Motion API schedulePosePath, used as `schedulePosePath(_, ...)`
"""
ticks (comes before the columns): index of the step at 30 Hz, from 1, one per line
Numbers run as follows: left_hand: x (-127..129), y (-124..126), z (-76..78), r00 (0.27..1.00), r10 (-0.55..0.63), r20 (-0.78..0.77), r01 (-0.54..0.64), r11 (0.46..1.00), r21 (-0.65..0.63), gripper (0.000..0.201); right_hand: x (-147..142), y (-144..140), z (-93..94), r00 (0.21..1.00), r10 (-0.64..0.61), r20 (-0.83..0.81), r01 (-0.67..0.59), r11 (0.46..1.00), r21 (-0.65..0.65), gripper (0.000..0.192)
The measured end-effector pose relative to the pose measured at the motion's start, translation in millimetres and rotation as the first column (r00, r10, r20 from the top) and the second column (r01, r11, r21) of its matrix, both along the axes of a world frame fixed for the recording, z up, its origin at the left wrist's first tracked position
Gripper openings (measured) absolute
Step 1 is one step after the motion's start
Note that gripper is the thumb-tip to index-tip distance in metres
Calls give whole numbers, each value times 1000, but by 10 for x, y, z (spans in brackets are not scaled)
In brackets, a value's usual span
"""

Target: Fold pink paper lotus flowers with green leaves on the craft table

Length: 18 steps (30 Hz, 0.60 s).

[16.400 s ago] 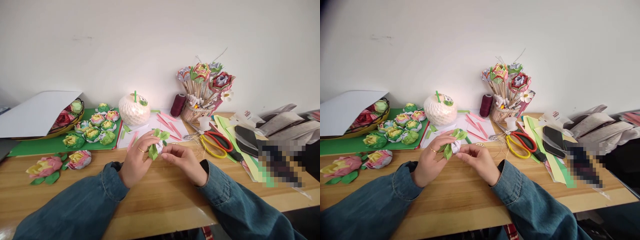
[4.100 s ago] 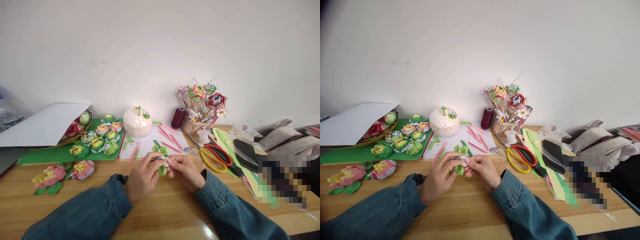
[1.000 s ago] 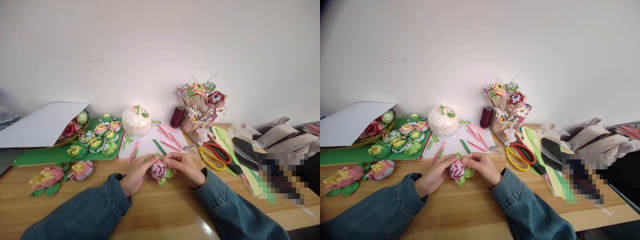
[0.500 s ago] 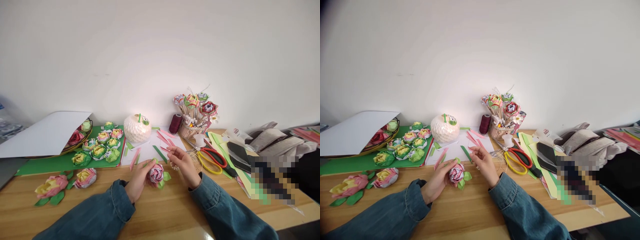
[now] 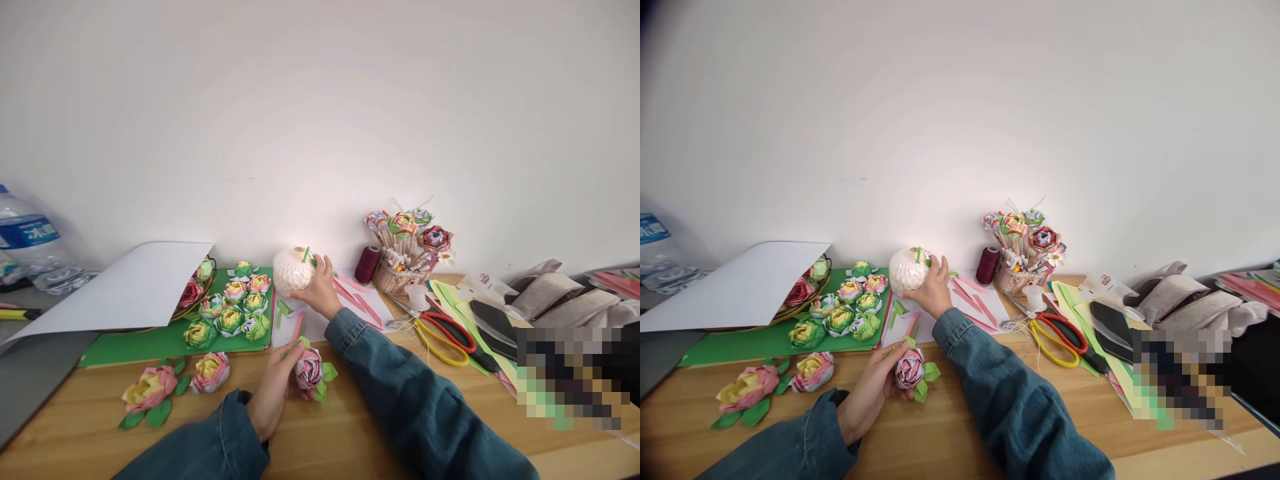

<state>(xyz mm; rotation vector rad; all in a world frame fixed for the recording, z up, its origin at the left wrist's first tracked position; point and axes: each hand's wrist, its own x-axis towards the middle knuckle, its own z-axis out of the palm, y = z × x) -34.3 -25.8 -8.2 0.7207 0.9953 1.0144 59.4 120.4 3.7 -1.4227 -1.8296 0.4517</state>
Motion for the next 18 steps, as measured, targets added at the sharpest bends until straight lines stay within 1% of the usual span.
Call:
schedulePosePath(2, -24, -5, -13, 1000, -11, 10, 11, 1000, -6, 42, -26, 10, -45, 998, 15, -63, -12, 999, 45, 110)
schedulePosePath(4, -35, -12, -22, 1000, -19, 16, 20, 1000, -13, 41, -22, 4, -51, 992, 44, -115, -35, 996, 79, 103)
schedulePosePath(8, -41, -21, -29, 1000, -25, 15, 25, 1000, -18, 43, 22, 2, -8, 982, 60, -179, -46, 996, 79, 95)
schedulePosePath(11, -45, -19, -19, 1000, -19, 18, 19, 999, -25, 45, 64, 24, 15, 964, 57, -260, -46, 998, 49, 93)
schedulePosePath(14, -52, -12, -7, 1000, 3, 23, -3, 999, -32, 47, 127, 37, 14, 930, 46, -365, -53, 999, -8, 91)
schedulePosePath(16, -55, -10, -2, 999, 35, 25, -34, 999, -30, 47, 185, 25, 4, 900, 25, -436, -56, 997, -58, 88)
schedulePosePath(18, -58, -13, 5, 993, 105, 46, -104, 994, -25, 45, 251, -6, -1, 869, 5, -495, -66, 992, -105, 81)
